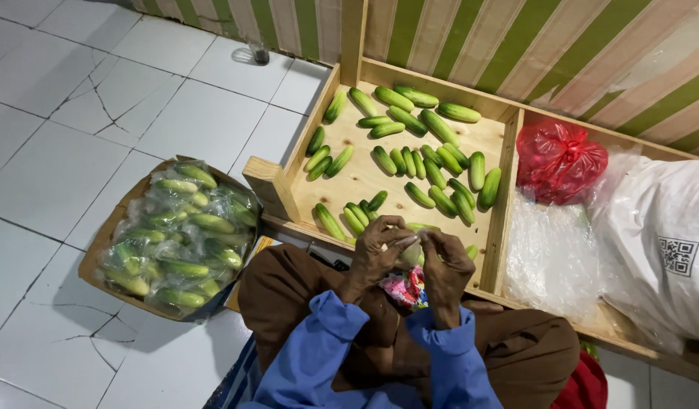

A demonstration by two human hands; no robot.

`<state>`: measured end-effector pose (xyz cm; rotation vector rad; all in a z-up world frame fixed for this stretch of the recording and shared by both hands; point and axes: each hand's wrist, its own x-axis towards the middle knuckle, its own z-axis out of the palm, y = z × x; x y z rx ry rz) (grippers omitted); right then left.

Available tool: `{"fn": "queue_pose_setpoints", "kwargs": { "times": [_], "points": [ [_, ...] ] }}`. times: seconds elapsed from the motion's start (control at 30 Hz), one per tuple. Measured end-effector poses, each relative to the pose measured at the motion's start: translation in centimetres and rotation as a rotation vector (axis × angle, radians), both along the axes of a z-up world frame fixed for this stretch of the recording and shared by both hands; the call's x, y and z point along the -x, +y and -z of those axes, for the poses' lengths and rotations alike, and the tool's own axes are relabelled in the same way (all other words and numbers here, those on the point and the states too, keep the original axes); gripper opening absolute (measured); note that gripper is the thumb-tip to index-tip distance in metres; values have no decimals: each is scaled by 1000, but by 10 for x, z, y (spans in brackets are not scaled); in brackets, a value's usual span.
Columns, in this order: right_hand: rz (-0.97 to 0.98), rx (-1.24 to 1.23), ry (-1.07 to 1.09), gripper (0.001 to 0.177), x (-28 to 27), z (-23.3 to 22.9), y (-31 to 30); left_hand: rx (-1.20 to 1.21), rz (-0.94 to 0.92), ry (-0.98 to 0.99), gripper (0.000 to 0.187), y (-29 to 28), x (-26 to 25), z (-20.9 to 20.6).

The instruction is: Bagging and sealing individual cucumbers from a crate into plastic bags using a handheld sealer

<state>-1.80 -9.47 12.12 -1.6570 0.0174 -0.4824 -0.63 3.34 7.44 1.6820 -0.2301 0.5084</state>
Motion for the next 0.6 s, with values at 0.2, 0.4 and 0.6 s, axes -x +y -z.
{"fn": "queue_pose_setpoints", "kwargs": {
  "times": [0.2,0.4,0.6],
  "points": [
    [-98,15,-76,12,9,-12,0,-70,-78,-120,7,-3,-8,8],
    [-82,67,-134,20,9,8,2,-241,-146,-204,17,-7,-16,26],
    [-96,-90,-49,14,11,-5,-1,50,52,108,20,-2,-1,9]
  ]
}}
